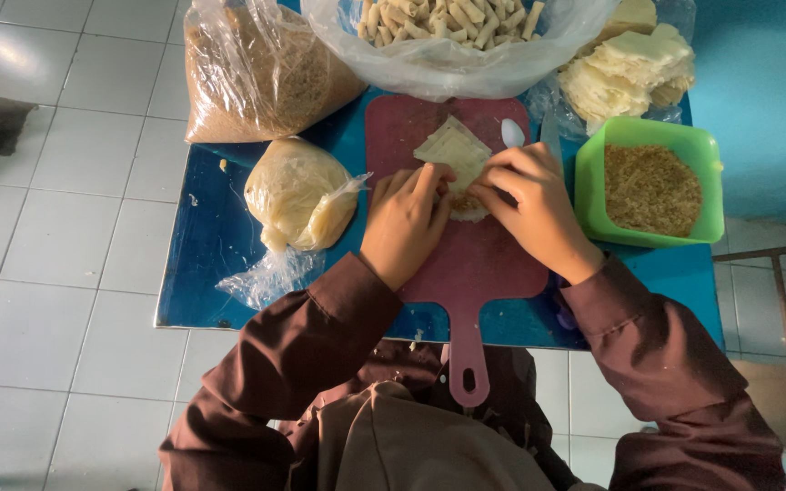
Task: The person folds square dough wrappers on a pink cutting board, pressing the edges to seal them, and occasionally reaches into a green container of filling and takes a new wrapper from a stack. Folded pieces are set aside and a new wrapper is placed on the board to repeat the folding.
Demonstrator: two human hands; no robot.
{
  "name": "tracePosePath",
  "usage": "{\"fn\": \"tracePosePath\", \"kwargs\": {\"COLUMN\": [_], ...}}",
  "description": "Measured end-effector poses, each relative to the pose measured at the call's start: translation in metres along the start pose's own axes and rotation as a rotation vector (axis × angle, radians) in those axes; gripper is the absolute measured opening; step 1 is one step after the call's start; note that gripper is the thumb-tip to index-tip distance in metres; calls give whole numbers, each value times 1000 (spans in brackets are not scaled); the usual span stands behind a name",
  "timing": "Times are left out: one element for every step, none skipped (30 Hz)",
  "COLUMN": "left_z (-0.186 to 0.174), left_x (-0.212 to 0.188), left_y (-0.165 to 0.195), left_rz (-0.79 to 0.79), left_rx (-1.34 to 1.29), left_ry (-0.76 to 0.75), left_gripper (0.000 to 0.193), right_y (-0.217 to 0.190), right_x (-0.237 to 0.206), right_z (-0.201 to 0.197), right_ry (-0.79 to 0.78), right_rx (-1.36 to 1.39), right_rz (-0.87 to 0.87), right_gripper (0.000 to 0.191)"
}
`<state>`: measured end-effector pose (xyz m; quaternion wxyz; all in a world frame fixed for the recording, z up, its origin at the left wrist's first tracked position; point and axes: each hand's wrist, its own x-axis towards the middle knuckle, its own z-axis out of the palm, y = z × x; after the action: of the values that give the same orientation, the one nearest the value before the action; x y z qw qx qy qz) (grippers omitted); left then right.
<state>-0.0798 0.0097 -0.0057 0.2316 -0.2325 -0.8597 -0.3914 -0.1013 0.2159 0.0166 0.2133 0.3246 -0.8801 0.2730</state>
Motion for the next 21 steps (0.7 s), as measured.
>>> {"fn": "tracePosePath", "kwargs": {"left_z": [1,2,2,2,3,3,3,3,4,4,4,3,3,3,3,2,2,2,2,3,4], "left_x": [0,0,0,0,0,-1,-1,-1,-2,-1,-1,-1,-1,-1,-1,-1,-1,-1,-1,0,-1], "left_y": [0,-1,-1,-2,-2,-2,-3,-2,-2,-2,-2,-2,-2,-2,-2,-2,-3,-3,-4,-4,-3], "left_rz": [-1,-1,-2,13,28,44,40,37,36,40,45,48,56,64,71,79,87,95,95,92,89], "left_rx": [-25,-50,-76,-70,-65,-61,-62,-63,-65,-53,-41,-27,-20,-12,-5,-7,-8,-9,-7,-6,-5], "left_ry": [-11,-22,-33,-35,-38,-42,-43,-45,-48,-54,-58,-62,-65,-68,-71,-73,-76,-77,-76,-75,-75], "left_gripper": [20,19,18,18,17,17,17,17,17,15,12,10,10,11,11,12,13,14,14,14,14], "right_y": [-1,-2,-3,-4,-5,-6,-7,-7,-7,-7,-6,-5,-3,-1,0,0,0,0,-1,-3,-4], "right_x": [-1,-3,-5,-7,-9,-11,-13,-14,-15,-16,-15,-15,-13,-12,-11,-10,-10,-10,-9,-9,-8], "right_z": [-4,-6,-9,-12,-14,-15,-15,-16,-15,-13,-12,-11,-10,-9,-9,-8,-8,-8,-8,-7,-7], "right_ry": [-12,-24,-33,-42,-51,-77,-102,-128,-133,-136,-139,-159,-179,-200,-201,-202,-203,-192,-182,-174,-179], "right_rx": [-2,-4,-23,-42,-61,-54,-46,-39,-22,-7,9,49,91,133,131,128,125,126,128,130,170], "right_rz": [12,26,60,91,124,163,202,242,273,302,329,354,378,401,381,362,343,345,347,349,392], "right_gripper": [15,17,15,13,12,11,12,13,15,16,18,17,17,16,16,15,15,15,15,16,16]}}
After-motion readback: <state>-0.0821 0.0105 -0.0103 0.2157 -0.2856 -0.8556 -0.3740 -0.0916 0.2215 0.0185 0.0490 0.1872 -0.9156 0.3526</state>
